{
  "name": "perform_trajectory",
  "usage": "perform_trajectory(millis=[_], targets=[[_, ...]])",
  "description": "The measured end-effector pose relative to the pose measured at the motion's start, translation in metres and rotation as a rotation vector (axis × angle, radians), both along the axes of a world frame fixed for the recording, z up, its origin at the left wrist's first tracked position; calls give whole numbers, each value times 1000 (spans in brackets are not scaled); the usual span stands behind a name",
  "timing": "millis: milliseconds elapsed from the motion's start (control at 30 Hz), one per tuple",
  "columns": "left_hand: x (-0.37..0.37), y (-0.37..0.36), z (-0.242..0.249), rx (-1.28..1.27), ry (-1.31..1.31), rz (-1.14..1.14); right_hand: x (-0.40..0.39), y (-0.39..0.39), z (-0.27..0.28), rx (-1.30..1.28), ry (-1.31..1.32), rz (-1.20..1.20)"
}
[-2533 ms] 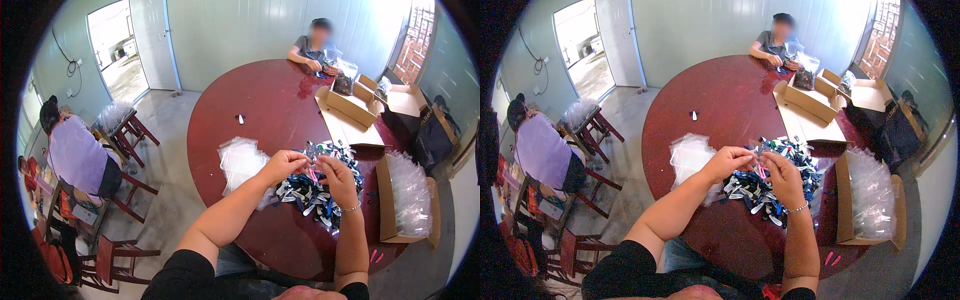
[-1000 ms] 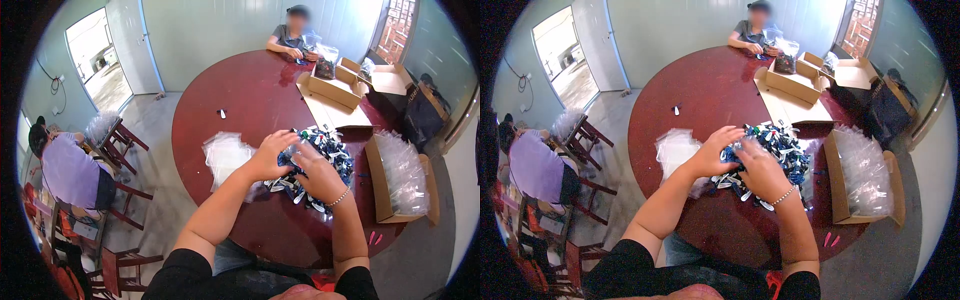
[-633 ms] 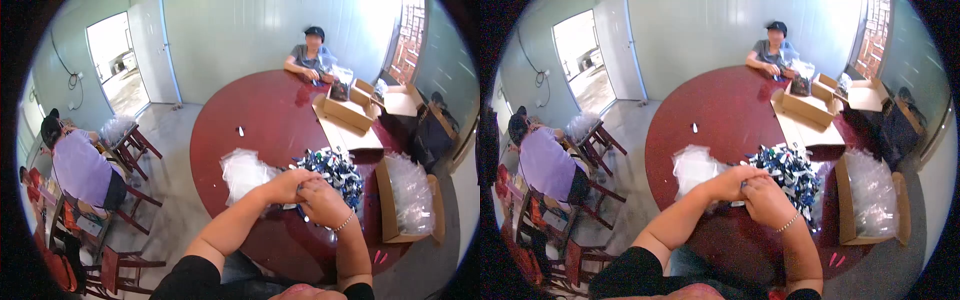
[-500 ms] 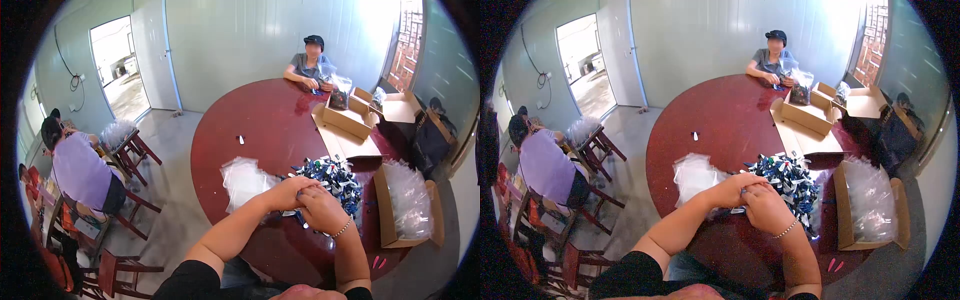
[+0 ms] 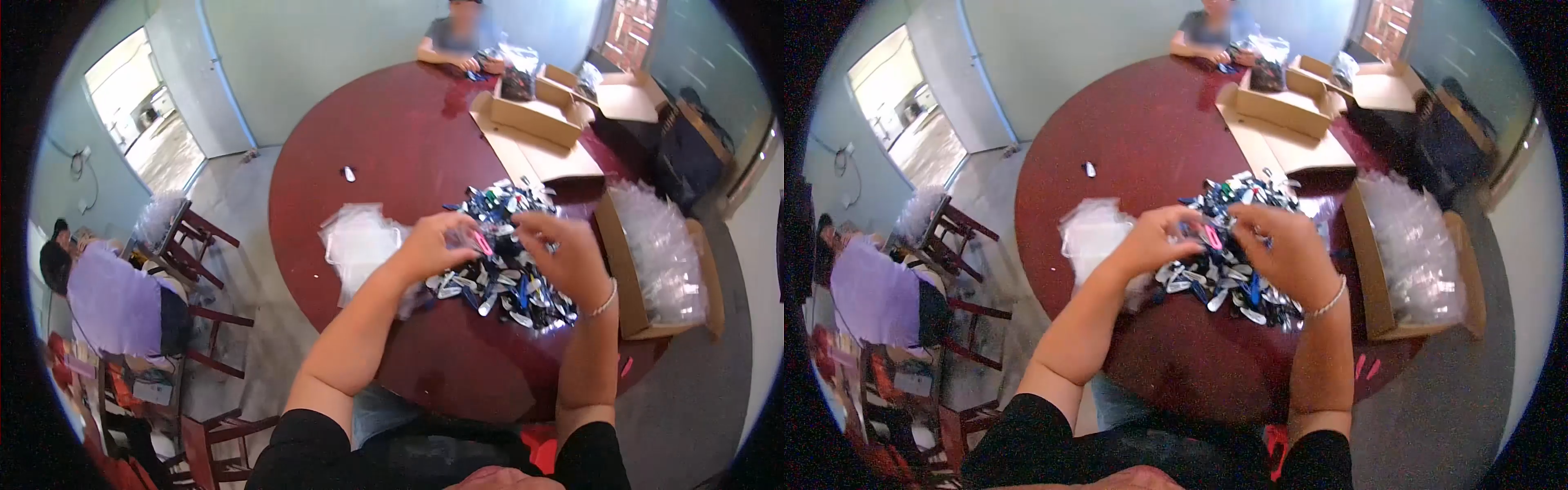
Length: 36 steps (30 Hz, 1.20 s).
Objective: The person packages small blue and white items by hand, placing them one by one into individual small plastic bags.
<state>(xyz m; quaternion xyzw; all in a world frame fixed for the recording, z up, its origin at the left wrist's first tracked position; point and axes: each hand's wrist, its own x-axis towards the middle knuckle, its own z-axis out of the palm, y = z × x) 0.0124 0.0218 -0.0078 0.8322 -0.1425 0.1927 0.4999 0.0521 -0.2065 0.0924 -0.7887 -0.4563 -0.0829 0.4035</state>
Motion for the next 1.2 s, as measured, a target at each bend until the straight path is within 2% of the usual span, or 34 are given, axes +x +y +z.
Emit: perform_trajectory(millis=[100,200,233,267,367,433,500,567,667,867,933,967,1067,1133,1200], targets=[[-3,-3,10,-28,147,67,25,-26,2,-45,28,-117],[4,-2,-2,-145,163,62,52,-50,-12,-283,8,-202],[-4,-8,17,-86,242,118,59,-53,-20,-280,62,-209],[-2,-7,13,-76,233,108,65,-55,-26,-320,91,-189],[9,5,-13,-284,217,56,73,-57,-33,-406,101,-154],[4,0,-3,-261,238,90,81,-59,-42,-474,61,-168],[5,0,-3,-264,242,112,92,-68,-52,-445,47,-232],[6,-1,-7,-405,239,46,101,-76,-56,-479,30,-322],[5,-2,-7,-364,251,56,99,-76,-58,-439,118,-301],[6,-3,-5,-339,243,56,119,-73,-87,-383,83,-257],[3,-3,-5,-340,265,65,115,-76,-75,-339,163,-417],[3,-4,-4,-326,251,80,111,-80,-63,-429,133,-498],[3,-3,-7,-328,261,88,127,-102,-80,-368,37,-586],[4,-2,-7,-244,234,84,132,-104,-88,-387,63,-570],[0,-7,0,-240,250,89,139,-103,-100,-509,114,-588]])
